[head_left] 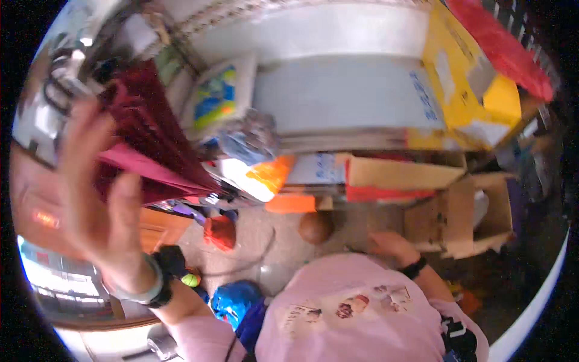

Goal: The person organizes various household items including clothing, a mask, and a helmet by placing them into boxes and bags located on a storage shelf near a staircase.

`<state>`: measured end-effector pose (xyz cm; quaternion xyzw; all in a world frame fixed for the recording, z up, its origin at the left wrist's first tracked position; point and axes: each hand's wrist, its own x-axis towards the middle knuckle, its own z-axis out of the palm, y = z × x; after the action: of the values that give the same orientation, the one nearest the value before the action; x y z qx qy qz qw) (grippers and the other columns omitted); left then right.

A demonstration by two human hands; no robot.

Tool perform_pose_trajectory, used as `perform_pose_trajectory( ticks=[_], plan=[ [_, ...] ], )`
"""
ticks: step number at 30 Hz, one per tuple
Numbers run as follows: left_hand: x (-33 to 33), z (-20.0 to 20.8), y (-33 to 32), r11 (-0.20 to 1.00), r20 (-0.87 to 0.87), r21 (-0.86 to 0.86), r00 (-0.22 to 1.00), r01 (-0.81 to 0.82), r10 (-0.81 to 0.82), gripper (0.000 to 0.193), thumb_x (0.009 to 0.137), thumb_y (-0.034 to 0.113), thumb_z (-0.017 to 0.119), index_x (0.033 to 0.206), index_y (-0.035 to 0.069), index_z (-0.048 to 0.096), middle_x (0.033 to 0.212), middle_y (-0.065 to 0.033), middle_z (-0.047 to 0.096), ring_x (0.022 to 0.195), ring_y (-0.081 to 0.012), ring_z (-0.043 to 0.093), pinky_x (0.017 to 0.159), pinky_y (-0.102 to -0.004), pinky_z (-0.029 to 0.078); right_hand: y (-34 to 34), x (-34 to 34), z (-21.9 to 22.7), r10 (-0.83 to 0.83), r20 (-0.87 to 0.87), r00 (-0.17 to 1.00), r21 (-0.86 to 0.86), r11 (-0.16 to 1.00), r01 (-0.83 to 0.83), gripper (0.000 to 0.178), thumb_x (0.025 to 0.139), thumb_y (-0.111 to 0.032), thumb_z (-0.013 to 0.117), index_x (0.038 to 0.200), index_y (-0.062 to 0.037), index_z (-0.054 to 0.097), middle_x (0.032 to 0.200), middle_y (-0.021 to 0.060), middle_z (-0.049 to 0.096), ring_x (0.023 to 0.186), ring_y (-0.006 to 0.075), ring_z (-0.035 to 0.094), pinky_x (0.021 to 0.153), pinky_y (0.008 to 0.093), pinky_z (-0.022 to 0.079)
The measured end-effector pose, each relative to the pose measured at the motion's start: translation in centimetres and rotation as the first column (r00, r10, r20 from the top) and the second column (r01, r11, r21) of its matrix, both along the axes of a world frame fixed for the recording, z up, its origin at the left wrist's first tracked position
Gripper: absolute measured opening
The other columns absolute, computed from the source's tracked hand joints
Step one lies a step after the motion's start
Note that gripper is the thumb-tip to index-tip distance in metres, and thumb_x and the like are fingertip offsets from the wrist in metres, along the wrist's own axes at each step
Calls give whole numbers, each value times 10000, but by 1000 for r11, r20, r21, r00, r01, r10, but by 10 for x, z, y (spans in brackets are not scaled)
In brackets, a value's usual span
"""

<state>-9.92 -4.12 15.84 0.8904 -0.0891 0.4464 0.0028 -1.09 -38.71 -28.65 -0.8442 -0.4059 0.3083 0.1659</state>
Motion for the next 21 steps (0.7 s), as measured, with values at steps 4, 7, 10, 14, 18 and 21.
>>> perform_pose_trajectory(
  ticks=[4,7,10,14,18,21],
  plan=[
    [-57,-54,73,807,-74,-526,959,-269,272,295,777,-5,548,1070,-31,560,1078,-112,574,982,-168,534,838,-269,423,52,26,32,195,-172,966,-41,978,-204,534,792,-403,566,1103,27,515,1135,178,538,1046,288,524,870,359,424],
    [-102,-40,60,741,-98,-562,920,-366,380,265,740,-42,548,997,-8,603,913,-63,608,807,-107,552,712,-226,434,83,50,24,283,-165,945,62,959,-277,605,800,-413,554,1213,11,431,1130,156,547,1062,249,514,902,312,394],
    [-134,-37,73,696,-66,-663,948,-276,313,279,722,-41,557,996,-13,601,905,-66,611,803,-108,554,715,-223,435,147,58,131,275,-328,904,33,960,-280,542,814,-376,553,1202,-13,443,1099,153,558,1018,261,533,866,323,416],
    [-150,-33,109,716,33,-673,960,-183,276,291,709,-34,567,997,-14,600,907,-73,613,781,-118,557,704,-233,442,204,78,224,341,-92,936,374,883,-284,446,827,-303,573,1182,-57,464,953,101,593,822,182,571,723,309,471],
    [-175,-50,181,748,-31,-626,965,-221,259,308,682,-25,585,989,-19,603,864,-77,617,721,-128,553,653,-246,451,251,40,389,142,187,972,545,808,-223,339,821,-168,578,1132,-48,516,983,50,591,787,107,564,692,268,471],
    [-236,-43,210,772,-105,-507,917,-383,386,246,724,-49,552,963,-20,605,866,-61,613,745,-112,558,680,-226,452,305,3,478,-131,603,787,651,652,-390,318,793,-237,578,1041,-38,566,918,102,614,746,160,589,675,292,475]
  ],
)
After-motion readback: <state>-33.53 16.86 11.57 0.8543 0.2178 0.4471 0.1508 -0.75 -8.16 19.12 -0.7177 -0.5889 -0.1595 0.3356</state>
